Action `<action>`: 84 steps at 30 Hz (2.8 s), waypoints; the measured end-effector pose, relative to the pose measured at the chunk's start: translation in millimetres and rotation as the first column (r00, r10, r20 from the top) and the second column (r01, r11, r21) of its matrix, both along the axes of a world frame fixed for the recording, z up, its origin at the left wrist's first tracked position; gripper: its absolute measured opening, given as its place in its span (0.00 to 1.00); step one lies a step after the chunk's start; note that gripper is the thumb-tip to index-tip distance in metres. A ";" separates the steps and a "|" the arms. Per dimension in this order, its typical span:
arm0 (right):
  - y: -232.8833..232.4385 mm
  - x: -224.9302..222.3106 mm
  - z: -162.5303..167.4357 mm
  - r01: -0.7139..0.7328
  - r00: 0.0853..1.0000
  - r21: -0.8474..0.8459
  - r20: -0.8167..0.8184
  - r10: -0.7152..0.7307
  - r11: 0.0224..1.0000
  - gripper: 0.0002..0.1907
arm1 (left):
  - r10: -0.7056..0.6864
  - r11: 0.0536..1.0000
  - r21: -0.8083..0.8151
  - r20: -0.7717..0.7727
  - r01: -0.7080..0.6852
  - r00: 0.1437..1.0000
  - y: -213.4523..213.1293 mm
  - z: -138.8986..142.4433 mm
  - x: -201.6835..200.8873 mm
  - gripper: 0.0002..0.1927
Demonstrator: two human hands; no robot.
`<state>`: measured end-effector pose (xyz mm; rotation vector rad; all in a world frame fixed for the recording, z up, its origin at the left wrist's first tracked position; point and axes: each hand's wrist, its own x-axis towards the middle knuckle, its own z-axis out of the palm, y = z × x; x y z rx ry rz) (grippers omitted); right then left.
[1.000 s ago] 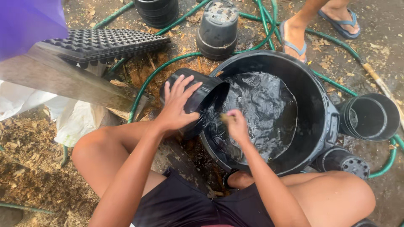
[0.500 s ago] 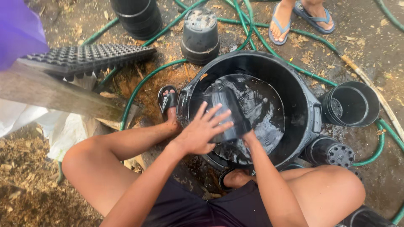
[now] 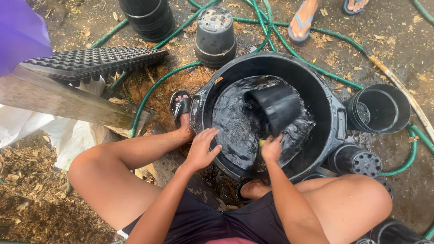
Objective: The person sits on the ground and scrubs the inside and outside of black plastic plant pots using a yellow sponge and water from a large bucket. They rinse each pot and place it aside, repeating the process for several pots.
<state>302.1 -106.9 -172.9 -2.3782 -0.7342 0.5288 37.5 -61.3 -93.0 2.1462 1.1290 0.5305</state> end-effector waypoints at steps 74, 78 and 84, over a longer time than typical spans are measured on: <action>31.5 16.1 72.6 -0.128 0.714 0.360 -0.614 0.338 0.924 0.11 | 0.618 0.784 -0.475 0.537 -0.399 0.574 78.8 -2.9 9.0 0.16; 30.2 8.0 87.0 -0.164 0.517 0.252 -0.801 0.301 0.954 0.08 | 0.380 0.925 -0.339 0.855 -0.173 0.354 90.5 30.5 -13.1 0.17; 27.3 -5.1 91.5 -0.451 0.348 0.290 -0.814 0.466 0.844 0.12 | -0.023 0.980 -0.107 0.781 0.170 0.624 85.2 99.5 -49.5 0.36</action>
